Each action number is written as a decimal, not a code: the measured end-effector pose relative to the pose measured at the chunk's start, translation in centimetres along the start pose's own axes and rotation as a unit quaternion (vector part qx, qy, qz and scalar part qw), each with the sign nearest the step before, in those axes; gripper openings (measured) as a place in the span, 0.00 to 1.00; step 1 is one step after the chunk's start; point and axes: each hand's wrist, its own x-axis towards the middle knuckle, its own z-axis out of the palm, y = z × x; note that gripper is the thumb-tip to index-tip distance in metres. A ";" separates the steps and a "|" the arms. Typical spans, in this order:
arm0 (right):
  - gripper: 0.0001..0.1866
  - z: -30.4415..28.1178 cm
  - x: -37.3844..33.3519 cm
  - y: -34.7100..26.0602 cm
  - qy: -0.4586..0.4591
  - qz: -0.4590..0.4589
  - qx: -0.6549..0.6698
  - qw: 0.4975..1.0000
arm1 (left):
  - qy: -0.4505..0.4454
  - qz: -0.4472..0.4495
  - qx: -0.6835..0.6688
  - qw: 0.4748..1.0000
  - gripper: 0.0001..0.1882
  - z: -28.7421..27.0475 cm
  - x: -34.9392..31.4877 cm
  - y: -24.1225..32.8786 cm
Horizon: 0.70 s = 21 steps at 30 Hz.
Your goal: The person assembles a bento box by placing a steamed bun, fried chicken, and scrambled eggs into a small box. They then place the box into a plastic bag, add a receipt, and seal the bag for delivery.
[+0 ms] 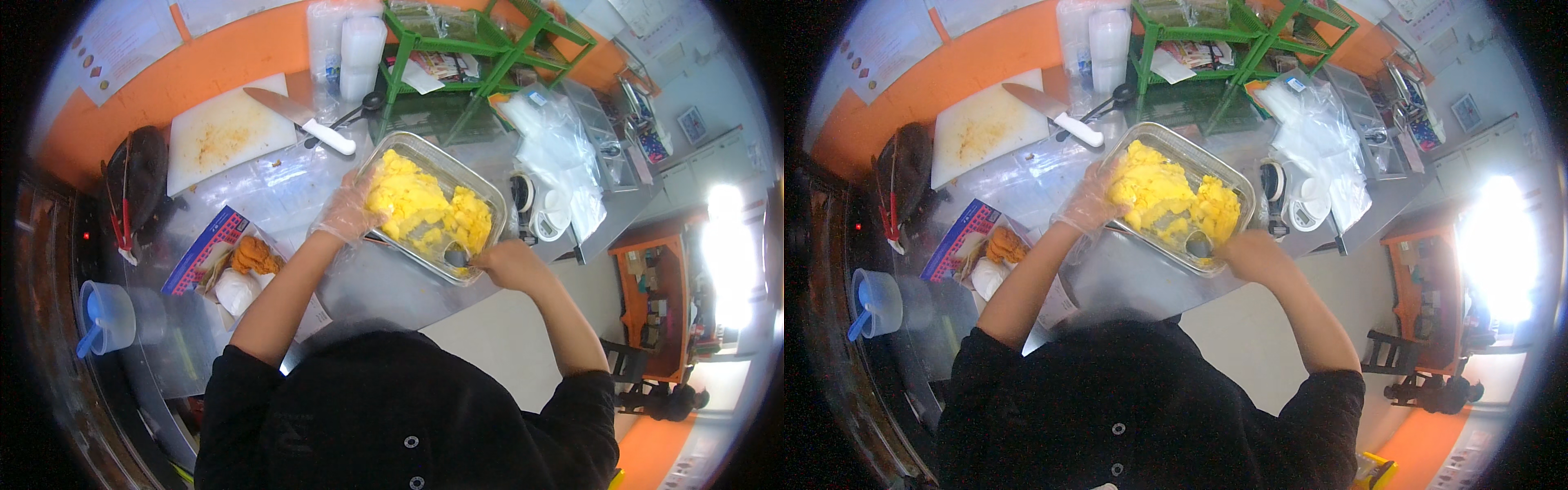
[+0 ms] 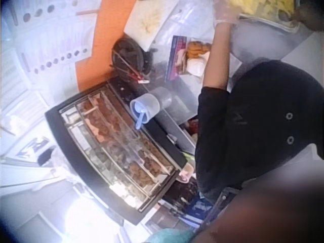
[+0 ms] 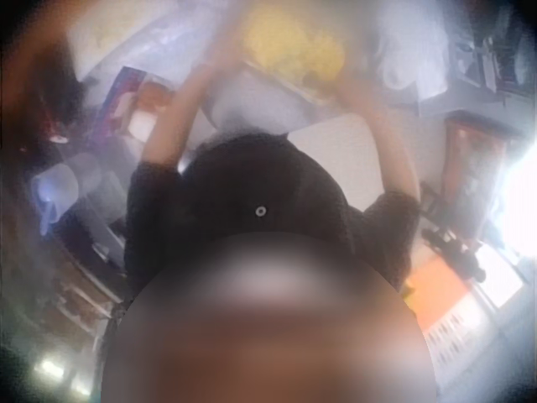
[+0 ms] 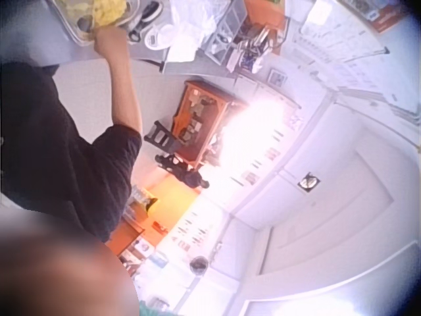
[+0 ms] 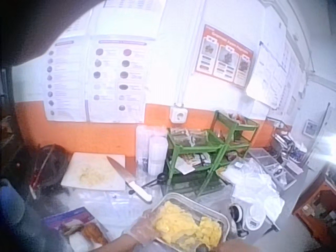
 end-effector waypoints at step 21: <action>0.20 4.2 3.7 -1.8 -0.060 0.095 0.610 0.784 | 0.043 -0.049 -0.045 0.997 0.46 0.5 -0.5 0.7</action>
